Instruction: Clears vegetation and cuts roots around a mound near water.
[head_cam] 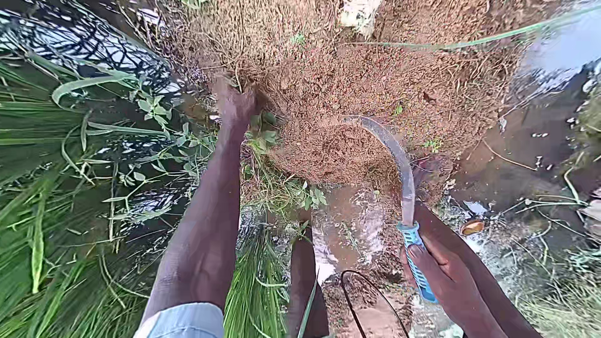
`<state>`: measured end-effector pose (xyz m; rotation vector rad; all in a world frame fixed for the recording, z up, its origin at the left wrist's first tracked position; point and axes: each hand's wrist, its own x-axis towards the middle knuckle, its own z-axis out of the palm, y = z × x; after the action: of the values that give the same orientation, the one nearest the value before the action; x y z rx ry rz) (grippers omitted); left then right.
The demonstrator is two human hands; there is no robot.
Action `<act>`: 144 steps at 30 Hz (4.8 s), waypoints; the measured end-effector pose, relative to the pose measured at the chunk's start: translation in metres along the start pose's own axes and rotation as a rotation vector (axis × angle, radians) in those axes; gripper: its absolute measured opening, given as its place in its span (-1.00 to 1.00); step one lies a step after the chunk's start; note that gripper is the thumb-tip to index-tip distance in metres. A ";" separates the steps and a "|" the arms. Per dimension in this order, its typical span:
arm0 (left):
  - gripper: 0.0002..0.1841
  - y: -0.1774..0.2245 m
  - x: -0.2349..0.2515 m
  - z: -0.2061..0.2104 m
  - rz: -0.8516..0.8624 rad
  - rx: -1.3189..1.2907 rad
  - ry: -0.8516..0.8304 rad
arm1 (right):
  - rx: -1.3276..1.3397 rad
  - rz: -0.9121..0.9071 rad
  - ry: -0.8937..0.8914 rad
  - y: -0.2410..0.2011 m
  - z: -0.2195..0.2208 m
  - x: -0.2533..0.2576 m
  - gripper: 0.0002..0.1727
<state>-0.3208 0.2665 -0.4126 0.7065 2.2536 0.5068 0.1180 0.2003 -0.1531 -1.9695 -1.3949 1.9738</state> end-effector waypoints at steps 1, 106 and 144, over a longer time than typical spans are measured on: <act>-0.13 0.004 0.008 0.002 -0.055 0.022 -0.019 | -0.004 0.002 -0.005 0.000 0.001 0.000 -0.58; -0.54 -0.102 -0.292 0.066 -0.592 0.045 -0.126 | -0.789 -0.356 -0.476 -0.020 0.087 0.188 -0.46; -0.46 -0.140 -0.357 0.085 -0.657 0.169 -0.582 | -1.176 -0.172 -0.657 0.046 -0.058 0.125 -0.44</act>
<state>-0.0926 -0.0492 -0.3616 0.1247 1.8256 -0.1949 0.1645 0.2771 -0.2668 -1.1926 -3.2951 1.9450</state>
